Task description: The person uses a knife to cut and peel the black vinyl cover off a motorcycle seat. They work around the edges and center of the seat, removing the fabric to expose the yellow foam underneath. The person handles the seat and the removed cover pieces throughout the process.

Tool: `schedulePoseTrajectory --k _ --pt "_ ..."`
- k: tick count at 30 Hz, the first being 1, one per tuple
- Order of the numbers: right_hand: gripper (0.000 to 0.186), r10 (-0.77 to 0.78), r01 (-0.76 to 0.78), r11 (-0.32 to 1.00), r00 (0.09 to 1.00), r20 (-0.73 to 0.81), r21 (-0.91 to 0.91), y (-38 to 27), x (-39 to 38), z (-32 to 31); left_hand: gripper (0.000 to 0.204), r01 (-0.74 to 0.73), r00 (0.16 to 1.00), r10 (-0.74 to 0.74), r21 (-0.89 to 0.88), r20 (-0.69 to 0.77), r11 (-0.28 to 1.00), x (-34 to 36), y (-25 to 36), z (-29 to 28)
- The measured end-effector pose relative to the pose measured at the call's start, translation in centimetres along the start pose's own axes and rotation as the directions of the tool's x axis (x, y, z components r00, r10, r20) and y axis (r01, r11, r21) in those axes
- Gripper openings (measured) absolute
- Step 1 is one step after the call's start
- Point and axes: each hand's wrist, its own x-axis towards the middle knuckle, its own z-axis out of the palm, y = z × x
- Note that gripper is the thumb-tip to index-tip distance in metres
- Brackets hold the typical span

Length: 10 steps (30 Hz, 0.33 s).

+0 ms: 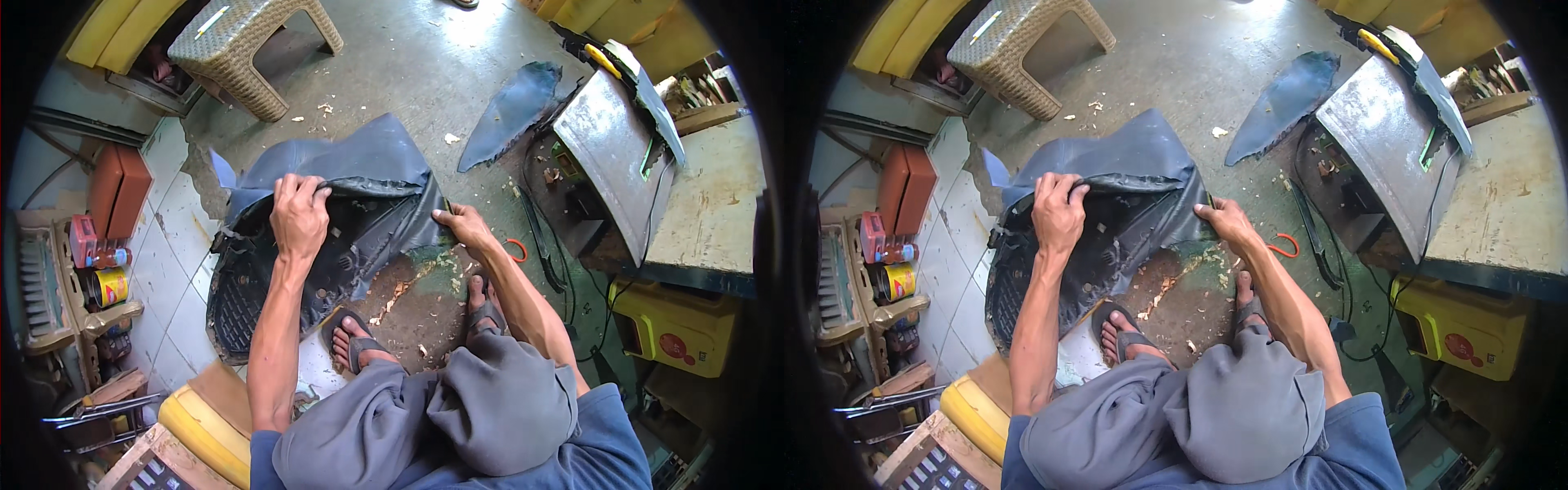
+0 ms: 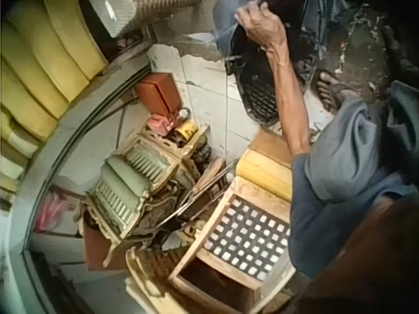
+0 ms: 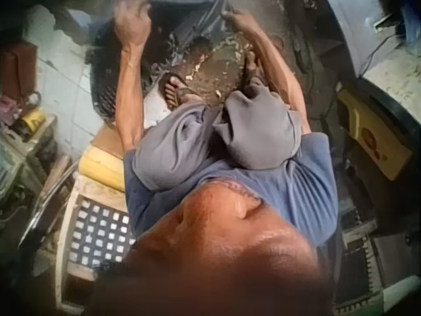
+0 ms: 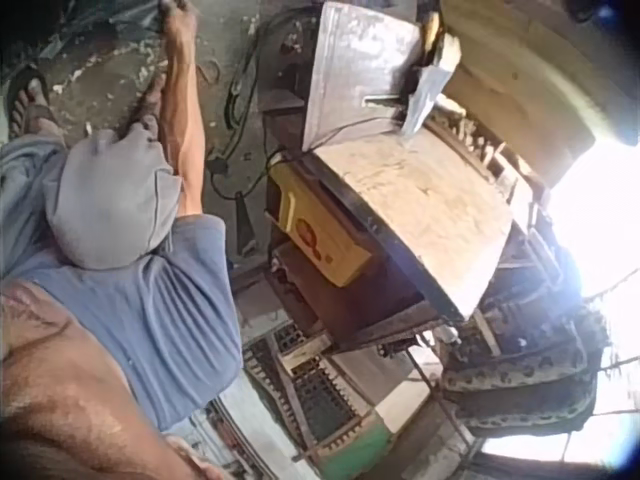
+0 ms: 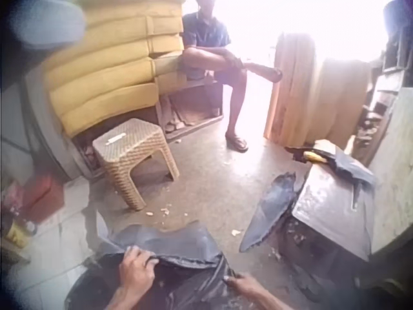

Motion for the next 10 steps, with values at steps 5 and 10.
schedulePoseTrajectory --k 5,10 --pt "0.036 -0.236 0.060 0.819 0.942 -0.240 -0.571 0.7 -0.5 -0.2 0.013 -0.081 0.997 0.081 -0.031 0.006 0.996 0.1 -0.6 2.4" --pt "0.039 -0.588 0.283 0.617 0.786 -0.191 -0.735 3.1 -2.6 -2.7 0.029 -0.105 0.991 0.104 -0.006 -0.082 0.994 0.2 -1.2 2.4"
